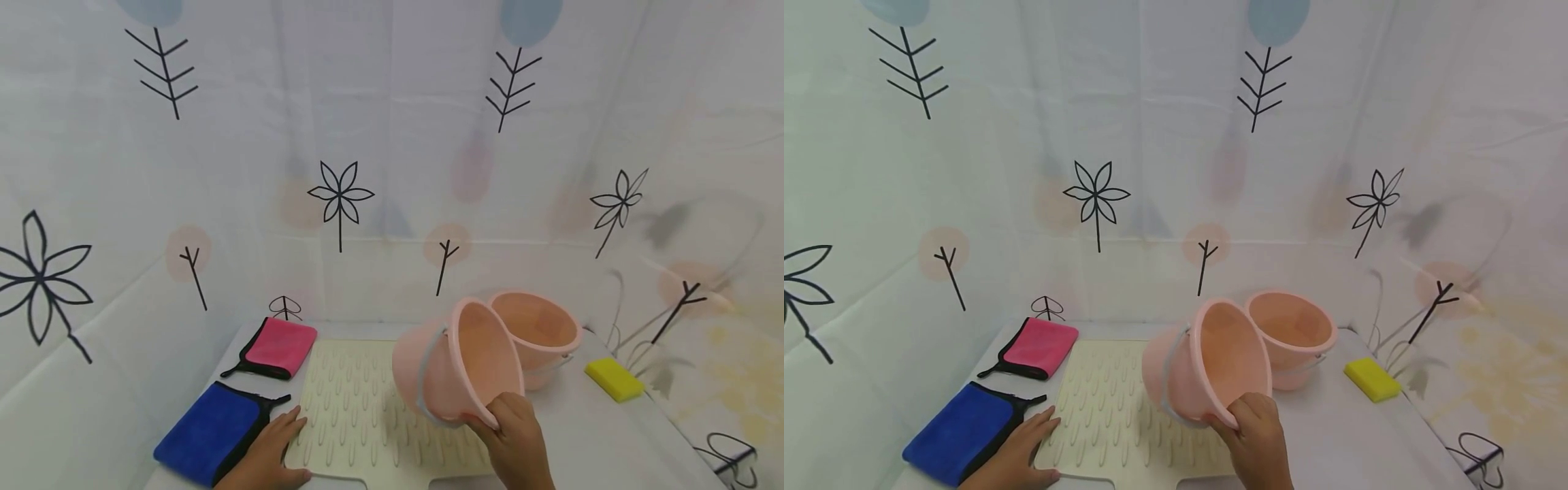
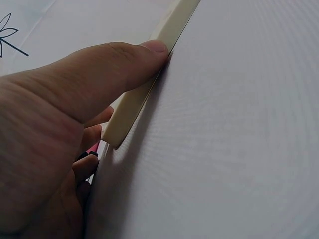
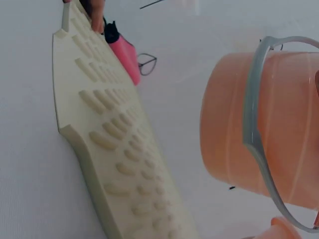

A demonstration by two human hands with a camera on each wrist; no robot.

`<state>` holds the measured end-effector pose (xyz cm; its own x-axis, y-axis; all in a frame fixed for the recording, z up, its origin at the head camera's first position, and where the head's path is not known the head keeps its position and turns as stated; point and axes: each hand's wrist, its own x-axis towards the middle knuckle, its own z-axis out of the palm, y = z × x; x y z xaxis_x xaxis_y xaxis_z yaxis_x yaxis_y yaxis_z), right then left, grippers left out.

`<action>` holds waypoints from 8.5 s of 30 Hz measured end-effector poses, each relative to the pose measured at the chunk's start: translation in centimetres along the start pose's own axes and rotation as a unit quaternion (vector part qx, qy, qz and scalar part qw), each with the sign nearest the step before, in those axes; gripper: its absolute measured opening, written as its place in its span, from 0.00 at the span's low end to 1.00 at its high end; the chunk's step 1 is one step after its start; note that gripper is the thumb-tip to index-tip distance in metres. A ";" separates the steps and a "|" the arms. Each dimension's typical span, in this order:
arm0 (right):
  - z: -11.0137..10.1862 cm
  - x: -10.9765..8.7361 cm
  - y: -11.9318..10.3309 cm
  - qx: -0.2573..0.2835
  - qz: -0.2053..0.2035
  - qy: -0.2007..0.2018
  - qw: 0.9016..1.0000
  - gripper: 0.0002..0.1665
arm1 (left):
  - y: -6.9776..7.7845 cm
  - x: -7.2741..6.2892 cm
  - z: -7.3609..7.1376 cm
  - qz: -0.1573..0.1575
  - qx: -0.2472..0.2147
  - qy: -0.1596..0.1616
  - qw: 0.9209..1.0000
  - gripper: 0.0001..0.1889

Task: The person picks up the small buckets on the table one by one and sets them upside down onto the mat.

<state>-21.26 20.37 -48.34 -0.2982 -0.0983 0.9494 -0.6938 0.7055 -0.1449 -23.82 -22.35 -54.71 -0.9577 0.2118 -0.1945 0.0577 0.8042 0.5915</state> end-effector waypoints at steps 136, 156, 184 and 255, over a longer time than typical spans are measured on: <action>3.4 -2.8 -5.8 0.289 0.389 -0.156 0.861 0.08 | 11.7 2.3 0.7 0.241 -0.321 0.066 0.914 0.70; 2.4 -4.0 -2.3 0.312 0.250 -0.222 0.889 0.20 | 11.3 2.0 -0.1 0.219 -0.331 0.105 0.912 0.61; -2.4 -6.4 5.8 0.009 0.365 -0.469 0.804 0.44 | 8.6 0.4 -4.0 0.204 -0.307 0.140 0.919 0.66; -2.6 -6.7 6.3 -0.001 0.445 -0.518 0.730 0.51 | 10.1 0.7 -9.5 0.079 0.089 0.192 0.974 0.65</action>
<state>-21.95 27.29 -54.89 -0.9673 -0.0781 -0.2414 0.0777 0.8147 -0.5747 -26.55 -19.34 -41.43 -0.9656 0.1448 0.2158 0.2284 0.8688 0.4392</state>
